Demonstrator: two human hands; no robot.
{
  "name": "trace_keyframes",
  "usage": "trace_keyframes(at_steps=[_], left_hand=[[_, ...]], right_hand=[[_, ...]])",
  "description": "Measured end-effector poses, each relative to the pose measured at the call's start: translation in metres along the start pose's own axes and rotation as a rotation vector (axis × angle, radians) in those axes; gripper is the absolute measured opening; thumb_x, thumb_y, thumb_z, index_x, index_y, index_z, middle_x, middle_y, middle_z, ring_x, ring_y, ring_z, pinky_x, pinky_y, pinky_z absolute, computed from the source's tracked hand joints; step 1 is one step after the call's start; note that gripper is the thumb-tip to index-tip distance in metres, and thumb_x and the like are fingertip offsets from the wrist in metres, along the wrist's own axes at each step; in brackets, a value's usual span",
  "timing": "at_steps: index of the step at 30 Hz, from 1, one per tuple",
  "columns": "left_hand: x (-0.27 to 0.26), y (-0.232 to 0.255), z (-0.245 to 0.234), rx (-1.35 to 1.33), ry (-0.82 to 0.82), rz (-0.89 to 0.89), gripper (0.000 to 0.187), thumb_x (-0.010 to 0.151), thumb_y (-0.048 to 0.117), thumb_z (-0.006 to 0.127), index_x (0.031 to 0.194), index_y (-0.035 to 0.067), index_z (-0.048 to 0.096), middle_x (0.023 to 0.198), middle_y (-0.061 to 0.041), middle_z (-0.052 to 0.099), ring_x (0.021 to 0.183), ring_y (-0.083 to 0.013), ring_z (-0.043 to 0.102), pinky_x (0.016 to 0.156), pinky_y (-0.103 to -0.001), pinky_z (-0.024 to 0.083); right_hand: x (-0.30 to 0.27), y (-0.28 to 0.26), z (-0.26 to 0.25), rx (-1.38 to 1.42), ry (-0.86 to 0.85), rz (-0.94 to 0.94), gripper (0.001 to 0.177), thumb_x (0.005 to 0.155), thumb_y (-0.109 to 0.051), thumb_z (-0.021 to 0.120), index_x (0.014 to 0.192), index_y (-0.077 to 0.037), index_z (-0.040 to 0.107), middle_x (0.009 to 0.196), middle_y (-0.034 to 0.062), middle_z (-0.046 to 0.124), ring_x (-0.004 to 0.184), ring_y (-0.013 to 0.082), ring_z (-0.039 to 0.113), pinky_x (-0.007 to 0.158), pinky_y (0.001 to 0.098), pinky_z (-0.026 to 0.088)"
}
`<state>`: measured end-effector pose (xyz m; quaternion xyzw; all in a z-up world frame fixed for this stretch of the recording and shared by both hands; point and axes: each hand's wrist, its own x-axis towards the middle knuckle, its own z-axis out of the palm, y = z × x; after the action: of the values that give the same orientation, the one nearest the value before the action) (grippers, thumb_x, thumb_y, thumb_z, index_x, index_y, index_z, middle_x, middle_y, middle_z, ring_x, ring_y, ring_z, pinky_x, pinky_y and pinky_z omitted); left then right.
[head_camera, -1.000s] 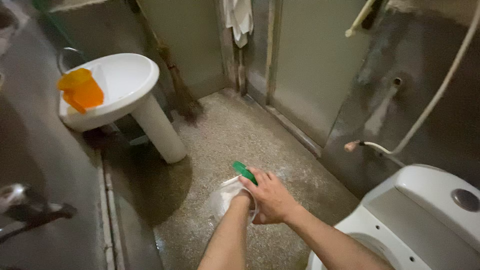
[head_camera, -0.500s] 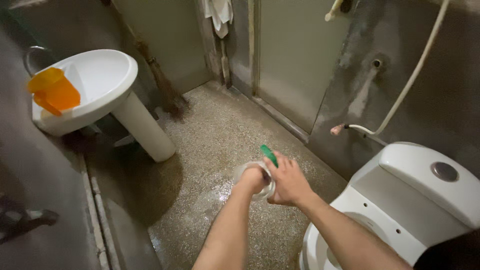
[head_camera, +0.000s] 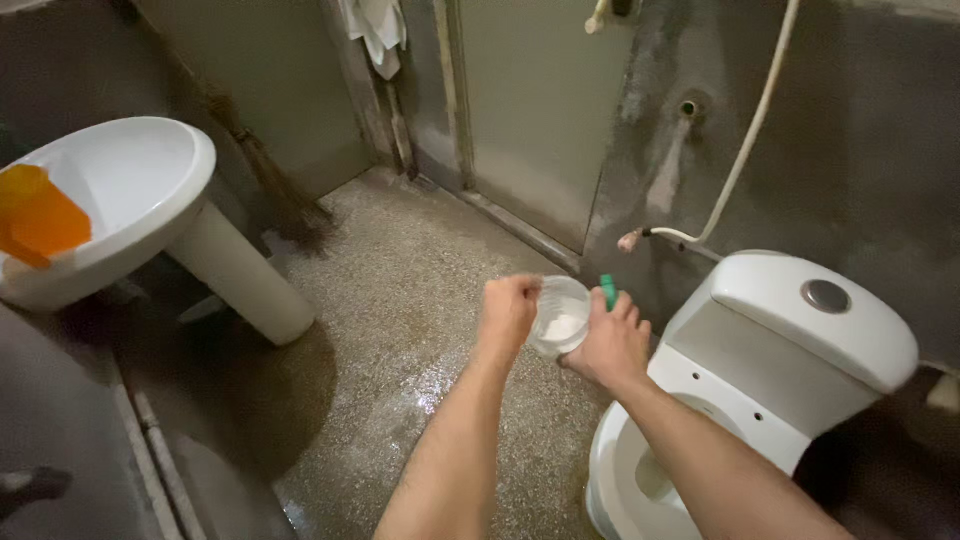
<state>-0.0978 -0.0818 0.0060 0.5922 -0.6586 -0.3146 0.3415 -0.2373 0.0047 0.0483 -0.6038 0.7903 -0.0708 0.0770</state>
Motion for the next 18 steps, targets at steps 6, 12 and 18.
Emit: trace_keyframes(at_steps=[6, 12, 18], left_hand=[[-0.006, 0.013, -0.016, 0.081, 0.234, 0.131, 0.026, 0.088, 0.013, 0.065, 0.108, 0.018, 0.08, 0.099, -0.018, 0.074, 0.089, -0.0359, 0.074, 0.08, -0.045, 0.058], [-0.018, 0.0, -0.018, 0.244, 0.146, -0.053, 0.021, 0.092, 0.016, 0.058, 0.094, 0.01, 0.078, 0.093, -0.025, 0.072, 0.09, -0.0438, 0.071, 0.08, -0.054, 0.056], [-0.033, -0.005, -0.01, 0.256, 0.058, -0.02, 0.022, 0.092, 0.011, 0.056, 0.092, 0.004, 0.076, 0.095, -0.028, 0.071, 0.092, -0.0455, 0.071, 0.08, -0.056, 0.056]], right_hand=[[-0.002, 0.024, 0.006, -0.027, 0.054, 0.136, 0.127, 0.051, -0.053, 0.098, 0.152, -0.012, 0.033, 0.148, 0.0243, 0.037, 0.137, 0.0397, 0.042, 0.109, 0.0507, 0.037], [-0.006, 0.048, 0.005, 0.008, 0.136, 0.203, 0.125, 0.049, -0.052, 0.097, 0.15, -0.013, 0.035, 0.145, 0.0229, 0.039, 0.135, 0.0399, 0.043, 0.107, 0.0515, 0.039], [-0.017, 0.062, 0.0, -0.01, 0.108, 0.255, 0.124, 0.055, -0.056, 0.094, 0.154, -0.011, 0.032, 0.139, 0.022, 0.043, 0.13, 0.0389, 0.046, 0.108, 0.051, 0.039]])
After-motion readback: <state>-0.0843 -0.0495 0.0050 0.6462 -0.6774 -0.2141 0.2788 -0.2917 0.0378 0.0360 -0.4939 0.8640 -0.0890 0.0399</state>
